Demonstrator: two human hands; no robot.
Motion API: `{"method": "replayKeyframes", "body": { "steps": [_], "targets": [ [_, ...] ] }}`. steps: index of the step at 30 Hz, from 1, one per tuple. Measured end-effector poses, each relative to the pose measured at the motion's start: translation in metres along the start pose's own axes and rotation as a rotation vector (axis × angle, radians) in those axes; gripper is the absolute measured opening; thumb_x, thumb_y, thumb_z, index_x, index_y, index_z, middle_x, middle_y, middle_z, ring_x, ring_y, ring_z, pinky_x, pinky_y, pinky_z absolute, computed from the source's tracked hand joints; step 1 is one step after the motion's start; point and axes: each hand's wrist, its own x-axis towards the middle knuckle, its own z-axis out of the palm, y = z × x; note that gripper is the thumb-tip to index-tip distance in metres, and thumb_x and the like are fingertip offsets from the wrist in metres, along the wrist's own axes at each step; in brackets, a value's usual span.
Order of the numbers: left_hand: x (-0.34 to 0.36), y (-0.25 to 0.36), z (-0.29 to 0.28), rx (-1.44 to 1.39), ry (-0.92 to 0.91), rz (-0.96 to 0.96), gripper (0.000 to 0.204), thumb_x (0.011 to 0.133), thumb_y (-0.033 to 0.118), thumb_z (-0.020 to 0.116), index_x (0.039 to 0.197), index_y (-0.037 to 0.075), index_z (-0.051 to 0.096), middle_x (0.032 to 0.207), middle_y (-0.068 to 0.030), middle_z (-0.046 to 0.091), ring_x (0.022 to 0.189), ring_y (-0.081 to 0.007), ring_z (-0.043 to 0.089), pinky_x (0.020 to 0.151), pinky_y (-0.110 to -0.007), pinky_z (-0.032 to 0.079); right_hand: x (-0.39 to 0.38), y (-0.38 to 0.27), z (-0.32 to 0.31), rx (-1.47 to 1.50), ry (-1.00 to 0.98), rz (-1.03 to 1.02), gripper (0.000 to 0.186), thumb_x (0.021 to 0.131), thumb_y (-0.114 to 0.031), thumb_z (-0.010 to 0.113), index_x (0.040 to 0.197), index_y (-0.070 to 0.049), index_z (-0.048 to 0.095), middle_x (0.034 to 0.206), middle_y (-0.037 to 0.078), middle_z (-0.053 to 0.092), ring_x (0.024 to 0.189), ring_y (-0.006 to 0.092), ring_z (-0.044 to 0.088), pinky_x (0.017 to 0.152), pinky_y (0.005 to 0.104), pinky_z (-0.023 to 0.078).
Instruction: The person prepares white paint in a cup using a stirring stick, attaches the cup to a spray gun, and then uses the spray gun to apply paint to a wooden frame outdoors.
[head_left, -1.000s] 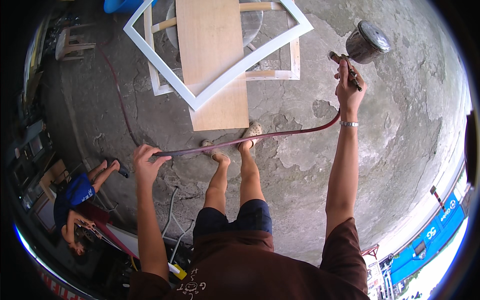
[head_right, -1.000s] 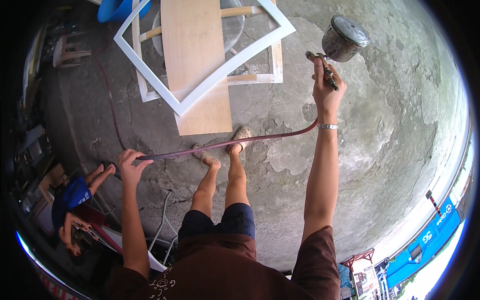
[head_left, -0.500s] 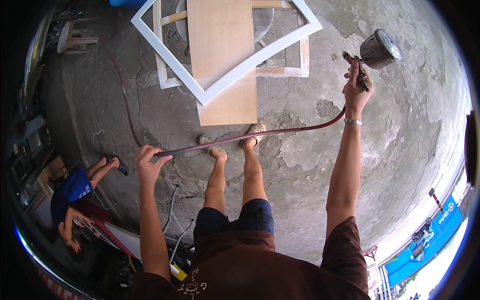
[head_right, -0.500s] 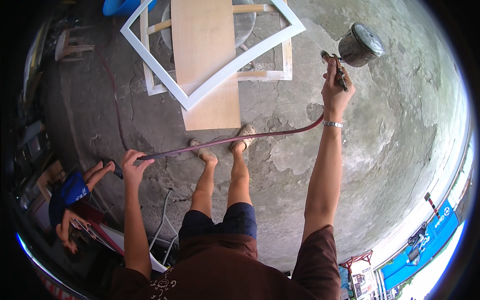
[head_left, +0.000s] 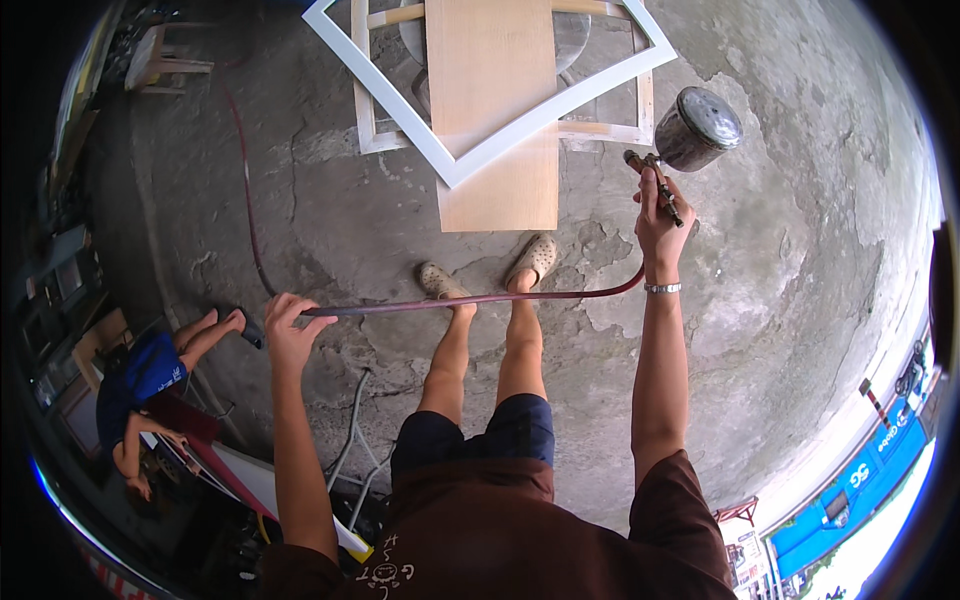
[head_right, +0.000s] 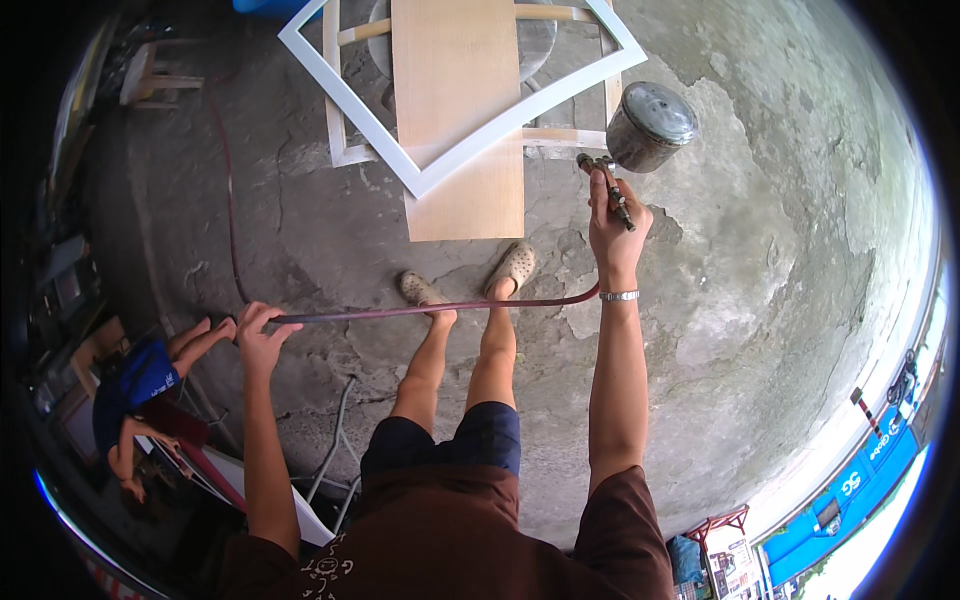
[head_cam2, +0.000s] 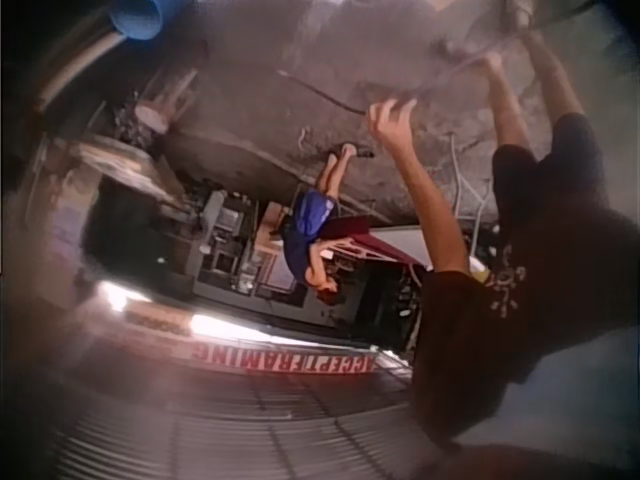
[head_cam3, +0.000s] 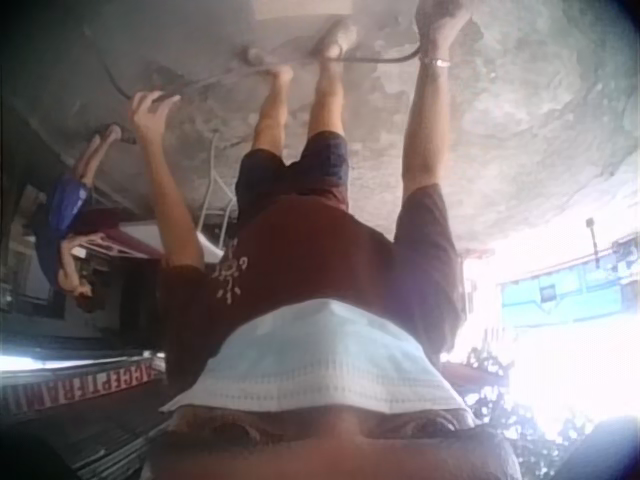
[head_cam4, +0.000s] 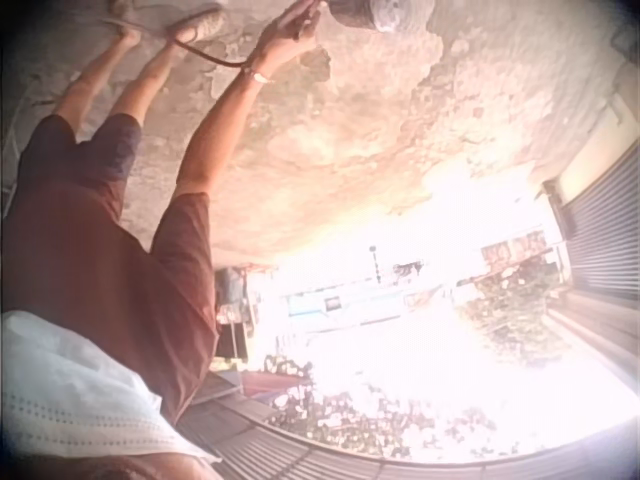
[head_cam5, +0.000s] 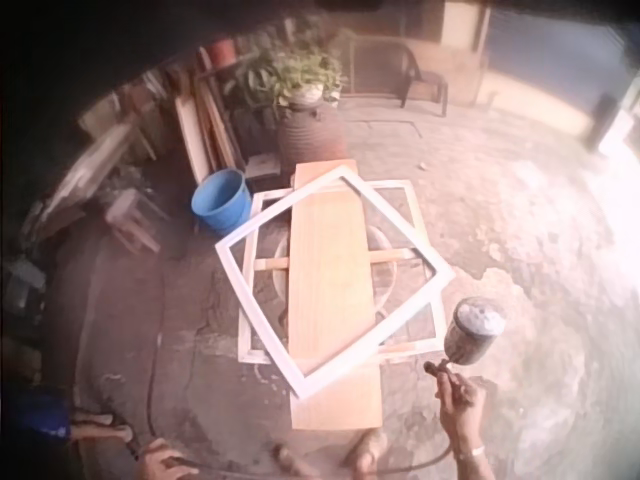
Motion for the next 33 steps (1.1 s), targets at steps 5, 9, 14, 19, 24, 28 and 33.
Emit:
{"method": "replayKeyframes", "body": {
  "steps": [5, 9, 14, 19, 24, 28, 33],
  "targets": [
    [-0.018, -0.03, -0.016, -0.008, -0.002, -0.004, 0.033, 0.062, 0.018, 0.095, 0.082, 0.005, 0.071, 0.083, -0.0035, 0.062, 0.084, -0.0264, 0.059, 0.077, -0.042, 0.046, -0.05, -0.009, 0.022, -0.051, -0.118, 0.02, 0.038, 0.102, -0.034, 0.067, 0.11, 0.002, 0.076, 0.069, 0.003, 0.067, 0.066, 0.009, 0.066, 0.062, 0.0251, 0.05],
    [-0.03, -0.048, -0.028, 0.02, 0.004, 0.0, 0.034, 0.061, 0.018, 0.095, 0.081, 0.005, 0.071, 0.082, -0.0037, 0.061, 0.085, -0.0263, 0.059, 0.075, -0.042, 0.046, -0.088, -0.026, 0.04, -0.051, -0.187, -0.006, 0.034, 0.103, -0.03, 0.066, 0.107, 0.002, 0.077, 0.066, 0.006, 0.066, 0.061, 0.0092, 0.061, 0.059, 0.0267, 0.048],
    [-0.044, -0.07, -0.037, 0.038, 0.02, 0.012, 0.035, 0.06, 0.017, 0.095, 0.081, 0.005, 0.071, 0.082, -0.0044, 0.06, 0.084, -0.0269, 0.058, 0.075, -0.043, 0.046, -0.131, -0.051, 0.062, 0.008, -0.233, -0.048, 0.023, 0.099, -0.022, 0.071, 0.099, 0.001, 0.076, 0.066, 0.008, 0.066, 0.06, 0.0108, 0.06, 0.058, 0.0284, 0.047],
    [-0.047, -0.082, -0.041, 0.026, 0.02, 0.008, 0.035, 0.059, 0.017, 0.095, 0.081, 0.004, 0.071, 0.083, -0.005, 0.06, 0.084, -0.0276, 0.058, 0.075, -0.043, 0.046, -0.168, -0.071, 0.072, 0.077, -0.319, -0.066, 0.019, 0.095, -0.018, 0.074, 0.1, 0.0, 0.075, 0.062, 0.011, 0.054, 0.055, 0.0154, 0.048, 0.055, 0.0315, 0.042],
    [-0.047, -0.084, -0.04, 0.005, 0.009, -0.006, 0.035, 0.058, 0.017, 0.095, 0.08, 0.005, 0.071, 0.082, -0.0048, 0.06, 0.085, -0.0275, 0.059, 0.076, -0.043, 0.047, -0.186, -0.078, 0.07, 0.157, -0.443, -0.11, 0.018, 0.093, -0.018, 0.076, 0.097, -0.001, 0.075, 0.073, 0.015, 0.064, 0.063, 0.0304, 0.064, 0.061, 0.0366, 0.049],
    [-0.042, -0.077, -0.036, 0.006, -0.02, 0.005, 0.033, 0.058, 0.017, 0.095, 0.079, 0.006, 0.072, 0.083, -0.0043, 0.061, 0.086, -0.0273, 0.06, 0.077, -0.042, 0.047, -0.173, -0.077, 0.061, 0.106, -0.423, -0.03, 0.019, 0.093, -0.018, 0.076, 0.095, 0.0, 0.074, 0.07, 0.015, 0.063, 0.058, 0.0282, 0.06, 0.059, 0.036, 0.048],
    [-0.033, -0.058, -0.025, -0.002, -0.028, 0.003, 0.033, 0.058, 0.018, 0.095, 0.079, 0.007, 0.072, 0.083, -0.0034, 0.063, 0.086, -0.027, 0.06, 0.079, -0.043, 0.047, -0.121, -0.036, 0.045, -0.004, -0.251, 0.004, 0.025, 0.1, -0.024, 0.069, 0.102, 0.0, 0.077, 0.067, 0.007, 0.064, 0.06, 0.0114, 0.061, 0.058, 0.0282, 0.047]
  ]
}}
